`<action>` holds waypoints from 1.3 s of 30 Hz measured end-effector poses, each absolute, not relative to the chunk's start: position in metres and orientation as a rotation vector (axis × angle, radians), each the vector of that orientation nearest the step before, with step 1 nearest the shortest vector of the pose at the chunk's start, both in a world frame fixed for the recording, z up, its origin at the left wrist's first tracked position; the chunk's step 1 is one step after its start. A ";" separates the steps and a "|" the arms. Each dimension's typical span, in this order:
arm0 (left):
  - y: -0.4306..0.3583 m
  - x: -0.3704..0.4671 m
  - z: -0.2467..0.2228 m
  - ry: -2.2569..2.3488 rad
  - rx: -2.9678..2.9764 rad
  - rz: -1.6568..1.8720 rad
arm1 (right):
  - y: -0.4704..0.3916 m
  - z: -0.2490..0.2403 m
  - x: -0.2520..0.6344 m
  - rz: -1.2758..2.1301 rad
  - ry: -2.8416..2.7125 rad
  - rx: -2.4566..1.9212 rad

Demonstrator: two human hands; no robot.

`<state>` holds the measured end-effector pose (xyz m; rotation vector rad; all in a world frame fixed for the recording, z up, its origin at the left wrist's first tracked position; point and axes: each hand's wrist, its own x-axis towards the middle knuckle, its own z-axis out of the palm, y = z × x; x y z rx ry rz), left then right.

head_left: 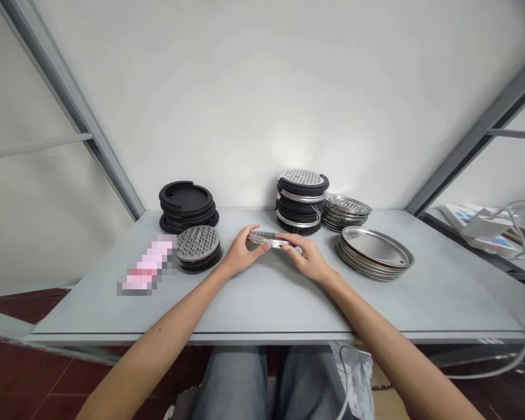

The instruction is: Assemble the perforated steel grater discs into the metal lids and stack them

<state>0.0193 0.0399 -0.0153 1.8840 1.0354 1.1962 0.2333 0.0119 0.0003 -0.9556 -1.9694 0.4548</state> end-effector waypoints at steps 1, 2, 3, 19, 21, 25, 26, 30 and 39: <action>0.041 0.020 -0.017 1.051 1.828 1.214 | 0.011 0.001 0.233 0.481 -1.960 -0.955; 0.043 0.022 -0.019 1.071 1.764 1.227 | 0.011 0.002 0.232 0.507 -1.949 -0.956; 0.044 0.023 -0.021 1.089 1.702 1.234 | 0.010 0.003 0.232 0.529 -1.935 -0.962; 0.033 0.033 -0.016 1.060 1.800 1.378 | 0.007 0.002 0.229 0.506 -2.026 -0.943; 0.032 0.036 -0.015 1.070 1.767 1.369 | 0.008 0.001 0.230 0.469 -2.022 -0.957; 0.032 0.039 -0.014 1.101 1.683 1.337 | 0.008 0.000 0.229 0.440 -1.992 -0.980; 0.031 0.040 -0.014 1.104 1.667 1.331 | 0.009 0.000 0.229 0.441 -1.985 -0.984; 0.030 0.041 -0.012 1.107 1.628 1.319 | 0.009 -0.001 0.227 0.445 -1.972 -0.988; 0.029 0.040 -0.010 1.031 1.540 1.356 | 0.008 0.001 0.223 0.421 -1.984 -0.997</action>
